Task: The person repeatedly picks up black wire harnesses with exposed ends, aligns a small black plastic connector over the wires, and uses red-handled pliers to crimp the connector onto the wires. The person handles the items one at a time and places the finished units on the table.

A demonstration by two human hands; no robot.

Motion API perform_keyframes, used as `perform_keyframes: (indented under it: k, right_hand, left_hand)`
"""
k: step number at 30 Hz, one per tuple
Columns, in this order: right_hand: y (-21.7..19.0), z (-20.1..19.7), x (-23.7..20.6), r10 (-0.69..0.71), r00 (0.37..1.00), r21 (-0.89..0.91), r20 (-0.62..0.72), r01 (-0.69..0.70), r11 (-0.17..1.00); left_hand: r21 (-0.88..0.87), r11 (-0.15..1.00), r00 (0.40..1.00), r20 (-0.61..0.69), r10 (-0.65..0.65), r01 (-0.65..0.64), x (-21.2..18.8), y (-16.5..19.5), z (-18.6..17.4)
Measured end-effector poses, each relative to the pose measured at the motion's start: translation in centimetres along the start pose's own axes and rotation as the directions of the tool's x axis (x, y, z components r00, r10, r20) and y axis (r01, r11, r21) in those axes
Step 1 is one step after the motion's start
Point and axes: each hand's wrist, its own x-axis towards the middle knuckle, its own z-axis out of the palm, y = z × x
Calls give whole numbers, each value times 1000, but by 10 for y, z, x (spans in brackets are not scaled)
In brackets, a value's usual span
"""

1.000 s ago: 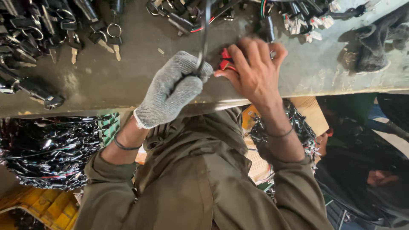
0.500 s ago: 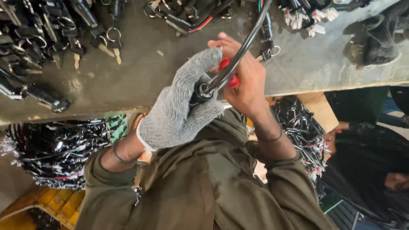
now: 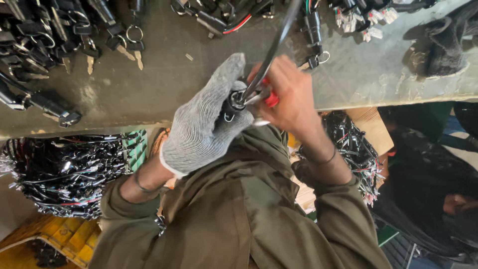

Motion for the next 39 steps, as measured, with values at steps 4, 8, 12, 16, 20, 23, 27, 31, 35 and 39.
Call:
perform_keyframes:
  k: [4,8,12,16,20,23,27,31,35,39]
  right_hand:
    - [-11,3,-6,134,991,-64,0,-134,989]
    - [-18,3,-8,149,989,-97,-24,-150,984]
    - [-22,4,-14,192,980,-148,-59,-199,969]
    - [-27,8,-14,253,966,-177,-55,-258,950]
    - [-36,12,-11,218,972,-5,-88,-220,976]
    - [-38,14,-11,188,978,20,-87,-187,982]
    - [-17,25,-9,199,974,-50,-109,-205,978]
    - [11,27,-7,-33,999,326,-26,39,945]
    - [13,29,-2,38,999,256,-5,-36,966]
    - [8,33,5,176,983,-70,-44,-179,981]
  left_hand:
    - [85,996,998,-65,-3,8,-9,-7,13]
    - [227,972,992,-89,89,-67,-17,-20,21]
    - [425,900,985,-84,150,-100,-24,-28,25]
    - [683,723,984,-38,171,-99,-22,-31,23]
    - [702,688,968,7,249,-182,-15,-25,17]
    - [474,872,987,-33,154,-121,-11,-13,13]
    - [49,999,1000,28,12,-13,-6,-2,-5]
    - [-606,666,881,441,-172,434,-3,-1,-15]
    - [-480,825,949,243,-199,296,-8,0,-7]
    - [322,946,999,-5,52,-48,-3,-1,-9]
